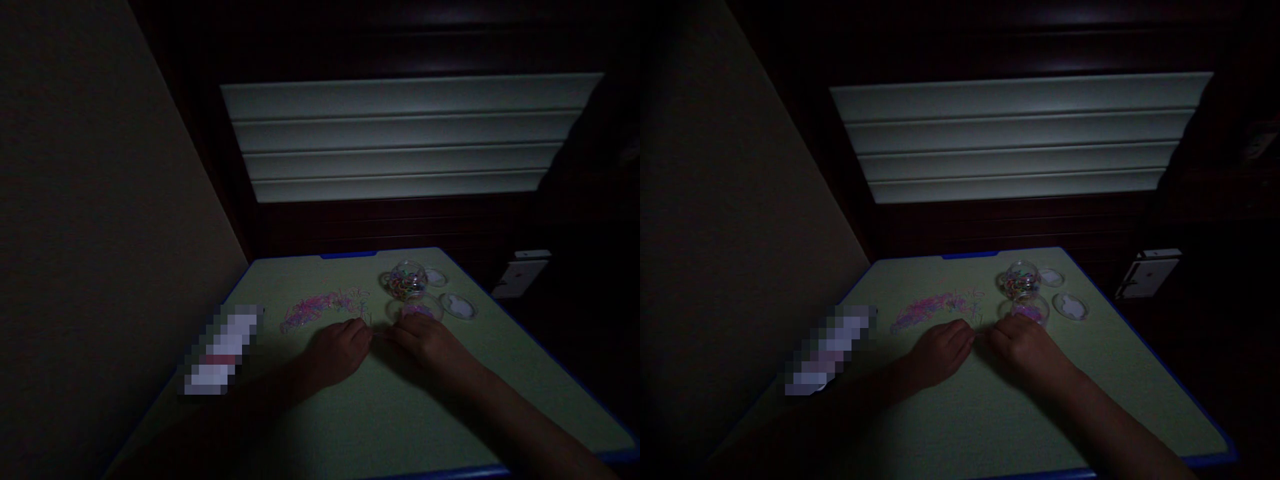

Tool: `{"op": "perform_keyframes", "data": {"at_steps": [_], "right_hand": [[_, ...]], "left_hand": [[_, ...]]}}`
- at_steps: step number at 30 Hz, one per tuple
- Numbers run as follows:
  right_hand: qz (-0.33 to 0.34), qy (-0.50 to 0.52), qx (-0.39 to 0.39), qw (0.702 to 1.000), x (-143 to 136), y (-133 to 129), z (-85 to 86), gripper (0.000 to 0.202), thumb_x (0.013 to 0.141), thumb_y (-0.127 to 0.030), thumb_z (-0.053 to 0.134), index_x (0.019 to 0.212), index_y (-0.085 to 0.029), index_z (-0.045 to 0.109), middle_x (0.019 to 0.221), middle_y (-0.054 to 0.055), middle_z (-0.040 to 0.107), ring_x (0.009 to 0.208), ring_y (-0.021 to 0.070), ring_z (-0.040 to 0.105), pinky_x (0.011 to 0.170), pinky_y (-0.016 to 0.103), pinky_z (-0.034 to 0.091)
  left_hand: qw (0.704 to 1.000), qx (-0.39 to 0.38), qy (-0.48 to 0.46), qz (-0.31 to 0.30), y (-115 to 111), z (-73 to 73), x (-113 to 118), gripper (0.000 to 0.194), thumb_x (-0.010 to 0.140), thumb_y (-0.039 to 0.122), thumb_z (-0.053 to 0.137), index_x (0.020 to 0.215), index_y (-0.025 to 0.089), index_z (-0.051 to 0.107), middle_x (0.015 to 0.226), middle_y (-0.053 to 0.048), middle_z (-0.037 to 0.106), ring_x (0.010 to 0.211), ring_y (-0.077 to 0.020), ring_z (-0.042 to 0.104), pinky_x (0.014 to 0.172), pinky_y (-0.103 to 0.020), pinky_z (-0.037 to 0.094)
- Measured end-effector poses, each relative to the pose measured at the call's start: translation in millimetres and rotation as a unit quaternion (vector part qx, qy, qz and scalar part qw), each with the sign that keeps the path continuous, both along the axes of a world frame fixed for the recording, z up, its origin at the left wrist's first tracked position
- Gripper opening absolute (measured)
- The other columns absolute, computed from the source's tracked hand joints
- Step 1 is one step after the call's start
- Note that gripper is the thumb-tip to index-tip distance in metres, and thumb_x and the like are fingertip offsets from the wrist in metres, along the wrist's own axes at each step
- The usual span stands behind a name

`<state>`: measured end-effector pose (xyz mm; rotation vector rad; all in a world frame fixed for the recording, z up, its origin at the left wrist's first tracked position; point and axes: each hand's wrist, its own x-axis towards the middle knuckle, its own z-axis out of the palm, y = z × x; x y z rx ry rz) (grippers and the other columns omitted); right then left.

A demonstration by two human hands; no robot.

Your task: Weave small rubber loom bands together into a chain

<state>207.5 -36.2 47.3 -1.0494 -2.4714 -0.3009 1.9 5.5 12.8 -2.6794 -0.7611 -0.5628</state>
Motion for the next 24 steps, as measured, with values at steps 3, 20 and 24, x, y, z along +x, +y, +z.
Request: {"op": "perform_keyframes", "data": {"at_steps": [3, 20, 24], "right_hand": [[0.005, 0.003, -0.001, 1.0, -0.3, -0.8, 1.0, 0.016, 0.088, -0.02, 0.047, 0.085, -0.014, 0.062, 0.072, 0.005, 0.058, 0.068, 0.0151, 0.051, 0.065, 0.028, 0.035], [-0.009, -0.021, -0.001, 1.0, -0.2, -3.1, 3.0, 0.015, 0.083, -0.009, 0.047, 0.075, -0.015, 0.058, 0.067, 0.003, 0.054, 0.062, 0.0136, 0.046, 0.06, 0.027, 0.031], [-0.024, -0.019, 0.01, 0.999, 4.6, -2.3, 4.3, 0.015, 0.084, -0.009, 0.046, 0.08, -0.014, 0.06, 0.071, 0.005, 0.056, 0.067, 0.0155, 0.048, 0.064, 0.028, 0.033]], "left_hand": [[1.0, -0.003, 0.0, 0.003, 0.2, -0.8, -0.2, 0.017, 0.092, 0.018, 0.033, 0.091, 0.016, 0.05, 0.082, -0.003, 0.054, 0.076, -0.0144, 0.053, 0.067, -0.028, 0.047], [0.999, 0.012, 0.023, -0.019, -0.1, 0.4, -0.2, 0.019, 0.092, 0.018, 0.032, 0.09, 0.016, 0.051, 0.082, -0.004, 0.053, 0.076, -0.0149, 0.052, 0.064, -0.028, 0.045], [1.0, -0.006, 0.017, -0.01, -0.2, 0.5, -1.3, 0.019, 0.092, 0.018, 0.032, 0.089, 0.016, 0.05, 0.082, -0.004, 0.053, 0.075, -0.0144, 0.052, 0.065, -0.028, 0.045]]}}
